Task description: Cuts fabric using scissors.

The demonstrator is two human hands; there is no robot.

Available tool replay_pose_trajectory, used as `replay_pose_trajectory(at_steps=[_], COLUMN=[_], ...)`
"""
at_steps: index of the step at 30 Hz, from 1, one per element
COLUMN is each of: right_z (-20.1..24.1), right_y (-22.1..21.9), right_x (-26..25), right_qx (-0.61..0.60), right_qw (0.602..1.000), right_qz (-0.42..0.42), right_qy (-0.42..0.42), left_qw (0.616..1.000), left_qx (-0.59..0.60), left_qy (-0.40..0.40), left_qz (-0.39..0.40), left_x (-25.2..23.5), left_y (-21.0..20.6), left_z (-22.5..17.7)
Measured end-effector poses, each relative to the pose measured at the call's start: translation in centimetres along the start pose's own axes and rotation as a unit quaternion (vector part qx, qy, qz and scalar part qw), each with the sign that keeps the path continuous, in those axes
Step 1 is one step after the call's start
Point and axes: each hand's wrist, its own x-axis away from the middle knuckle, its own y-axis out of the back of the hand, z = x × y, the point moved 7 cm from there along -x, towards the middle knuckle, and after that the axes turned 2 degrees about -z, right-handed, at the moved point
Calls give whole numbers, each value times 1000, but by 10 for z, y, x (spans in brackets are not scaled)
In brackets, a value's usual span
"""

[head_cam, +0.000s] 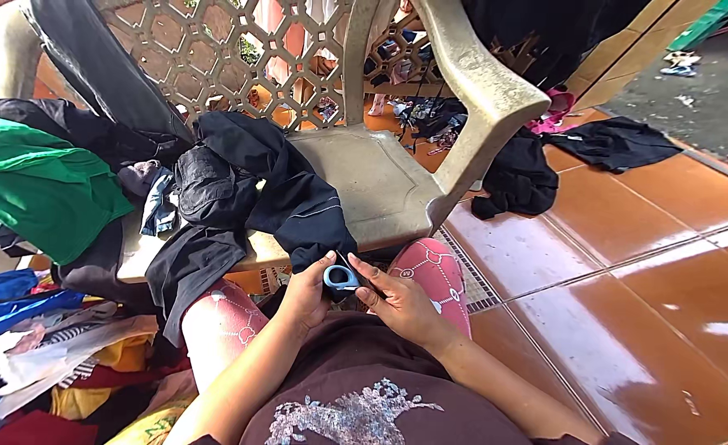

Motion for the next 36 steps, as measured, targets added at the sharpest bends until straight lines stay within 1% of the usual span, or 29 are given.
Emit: replay_pose_trajectory(at_steps=[2,4,6,10,12,15,17,23,26,28,31,33,36], right_z=[-1,-3,-4,1,3,1,0,-2,1,4,8,7,-3], right_y=[0,-1,-1,0,1,0,0,-1,2,5,9,9,9], right_x=[-1,-4,-7,-9,-8,-4,-4,-4,-5,-5,-5,-3,1], right_qx=[-4,-21,-26,32,54,55,57,45,73,110,149,137,54], right_qw=[1000,998,996,998,998,998,998,998,997,991,982,984,994], right_qz=[4,44,67,50,32,15,17,34,-9,-51,-82,-83,-93], right_qy=[-8,-38,-51,-23,-12,-15,-19,-22,15,51,80,76,28], left_qw=[1000,1000,1000,999,1000,1000,1000,998,997,998,999,999,1000], left_qx=[-5,-8,-14,-17,-12,-2,-1,43,47,42,38,34,27], left_qy=[0,7,14,10,11,19,25,38,38,37,34,23,-2], left_qz=[6,13,14,32,16,1,1,38,53,39,15,15,-10], left_x=[2,3,4,2,1,1,3,5,4,4,3,5,9], left_y=[-1,-2,-3,0,1,1,-1,-7,-6,-6,-4,-4,-3], left_z=[0,1,3,8,9,9,8,7,9,10,13,13,13])
